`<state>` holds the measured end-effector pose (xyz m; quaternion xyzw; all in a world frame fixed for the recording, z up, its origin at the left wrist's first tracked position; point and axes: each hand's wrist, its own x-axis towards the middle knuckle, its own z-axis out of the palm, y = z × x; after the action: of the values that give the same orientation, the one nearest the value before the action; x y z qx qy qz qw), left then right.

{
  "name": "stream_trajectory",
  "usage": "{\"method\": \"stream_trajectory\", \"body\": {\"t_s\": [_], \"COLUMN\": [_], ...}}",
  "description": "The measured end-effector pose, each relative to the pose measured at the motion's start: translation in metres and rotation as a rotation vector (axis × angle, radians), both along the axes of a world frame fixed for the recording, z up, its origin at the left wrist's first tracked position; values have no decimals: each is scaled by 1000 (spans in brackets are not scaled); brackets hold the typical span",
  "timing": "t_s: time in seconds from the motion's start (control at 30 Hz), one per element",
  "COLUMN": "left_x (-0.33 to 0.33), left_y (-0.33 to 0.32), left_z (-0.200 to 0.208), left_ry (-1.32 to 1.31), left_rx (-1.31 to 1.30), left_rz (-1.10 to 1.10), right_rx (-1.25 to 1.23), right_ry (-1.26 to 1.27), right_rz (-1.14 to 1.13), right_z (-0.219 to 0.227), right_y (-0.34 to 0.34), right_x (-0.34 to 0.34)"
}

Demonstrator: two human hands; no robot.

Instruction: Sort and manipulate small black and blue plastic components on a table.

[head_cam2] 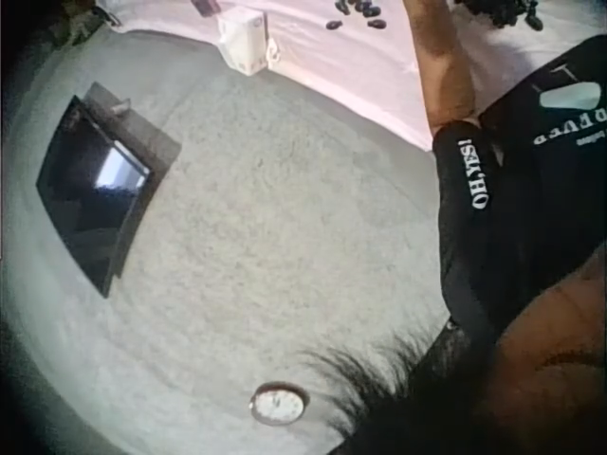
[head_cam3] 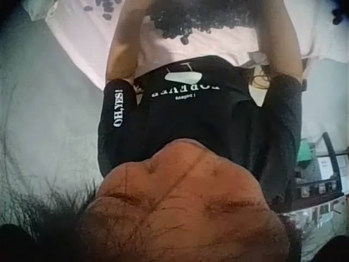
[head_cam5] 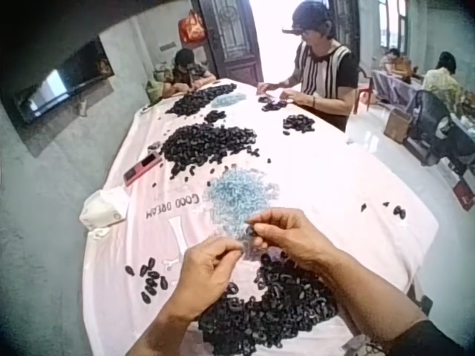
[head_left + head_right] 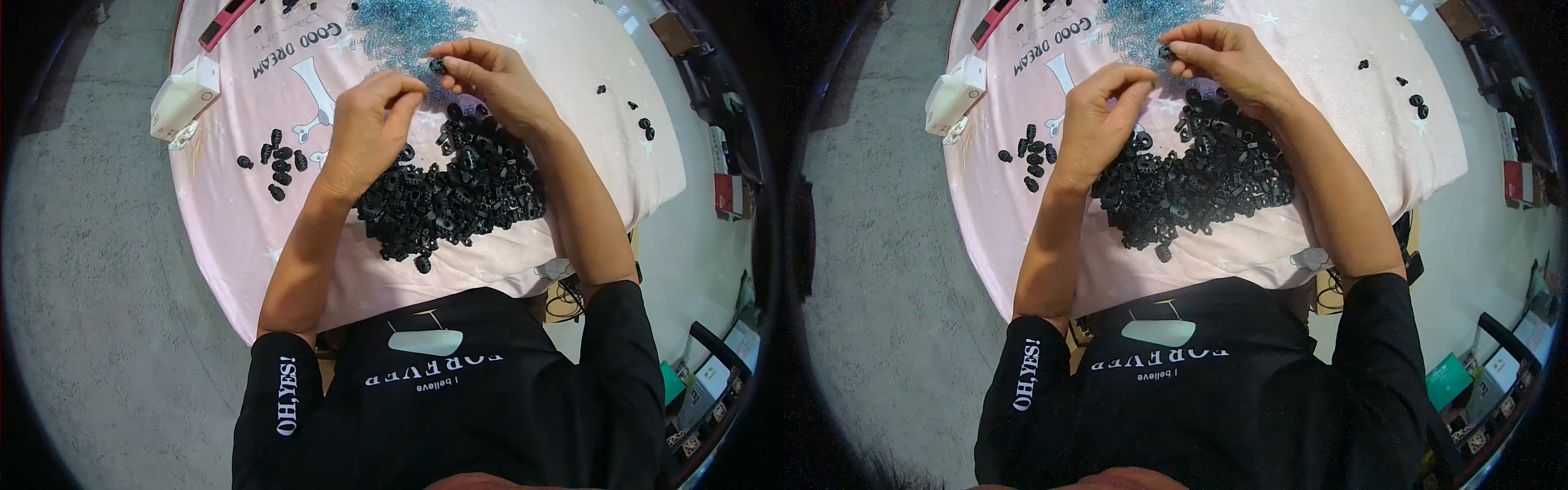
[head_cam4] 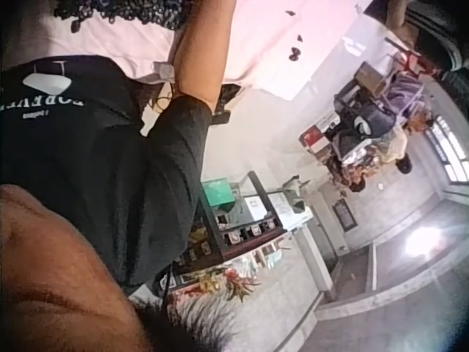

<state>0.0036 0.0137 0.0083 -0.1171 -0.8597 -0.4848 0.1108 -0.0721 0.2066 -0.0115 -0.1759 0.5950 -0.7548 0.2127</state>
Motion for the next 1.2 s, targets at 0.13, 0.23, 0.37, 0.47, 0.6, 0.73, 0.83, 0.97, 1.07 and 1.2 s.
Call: {"method": "stream_trajectory", "body": {"t_s": [0.13, 0.23, 0.37, 0.47, 0.6, 0.73, 0.83, 0.97, 1.07, 1.2], "left_x": [6, 11, 12, 12, 11, 12, 11, 9, 7, 2], "left_y": [3, 8, 10, 9, 6, 5, 5, 3, 2, -1], "left_z": [1, 7, 2, -1, 1, 0, -1, -1, 10, 8], "left_ry": [-3, -60, -41, -10, -8, -3, 17, 44, -107, -149], "left_rx": [-196, -262, -337, -401, -422, -432, -459, -374, -135, 138], "left_rz": [-207, -231, -218, -163, -118, -118, -130, -106, 19, 65], "right_rx": [5, 2, 9, 45, 73, 63, 54, 84, 56, 53], "right_ry": [1, 2, 14, 21, 16, 48, 24, 21, 12, 24], "right_rz": [-12, -1, 3, -4, 0, -5, 14, 59, 74, 112], "right_z": [-4, -2, -1, 0, -1, -2, -2, -3, -4, -2], "right_y": [4, 4, 2, 1, 1, 1, 1, 1, 0, -1], "right_x": [-4, -3, -2, -1, 0, 0, 0, 0, 1, 2]}}
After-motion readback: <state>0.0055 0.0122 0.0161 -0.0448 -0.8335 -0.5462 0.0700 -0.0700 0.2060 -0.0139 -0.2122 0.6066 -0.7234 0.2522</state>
